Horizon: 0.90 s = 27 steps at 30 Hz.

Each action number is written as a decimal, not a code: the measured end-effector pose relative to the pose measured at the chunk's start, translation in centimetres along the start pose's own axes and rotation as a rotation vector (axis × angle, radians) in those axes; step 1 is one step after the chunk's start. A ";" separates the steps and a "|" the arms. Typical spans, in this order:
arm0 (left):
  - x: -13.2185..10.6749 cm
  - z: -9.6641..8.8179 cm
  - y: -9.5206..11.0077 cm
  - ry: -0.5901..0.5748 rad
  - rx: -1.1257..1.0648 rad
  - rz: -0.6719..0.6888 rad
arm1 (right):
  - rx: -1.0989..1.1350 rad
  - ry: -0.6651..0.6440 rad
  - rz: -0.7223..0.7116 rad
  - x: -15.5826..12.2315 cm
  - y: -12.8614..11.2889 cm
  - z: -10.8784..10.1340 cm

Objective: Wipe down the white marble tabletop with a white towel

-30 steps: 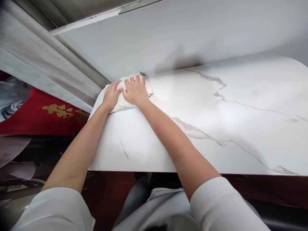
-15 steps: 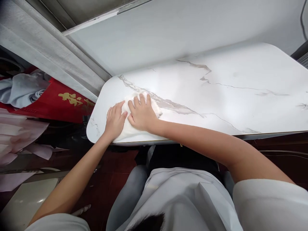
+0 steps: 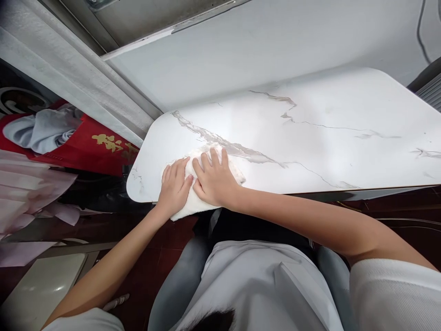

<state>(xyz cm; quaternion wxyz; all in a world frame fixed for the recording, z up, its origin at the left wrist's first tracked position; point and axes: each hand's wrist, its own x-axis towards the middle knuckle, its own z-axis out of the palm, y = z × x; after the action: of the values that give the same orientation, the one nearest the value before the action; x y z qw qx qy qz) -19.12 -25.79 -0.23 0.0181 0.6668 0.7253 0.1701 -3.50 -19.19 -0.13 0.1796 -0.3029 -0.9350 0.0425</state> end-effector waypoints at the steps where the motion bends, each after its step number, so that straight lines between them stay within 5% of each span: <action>1: 0.4 0.0 -0.1 -0.004 -0.004 -0.002 | -0.001 0.007 0.005 0.3 0.2 0.1; 6: 4.4 0.7 -0.6 -0.001 -0.013 -0.015 | -0.024 0.021 0.021 3.3 2.7 1.0; 19: 20.1 3.5 -1.5 0.007 -0.029 -0.072 | -0.003 0.077 0.138 14.0 13.3 3.1; 27: 26.9 5.9 -2.0 0.091 -0.032 -0.055 | 0.021 0.084 0.137 18.1 18.8 3.6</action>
<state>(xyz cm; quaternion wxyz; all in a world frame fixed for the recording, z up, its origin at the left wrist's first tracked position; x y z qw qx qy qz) -22.53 1.63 -0.92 0.0002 0.6379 0.7406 0.2113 -8.05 6.76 -1.42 0.2185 -0.3657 -0.9032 0.0519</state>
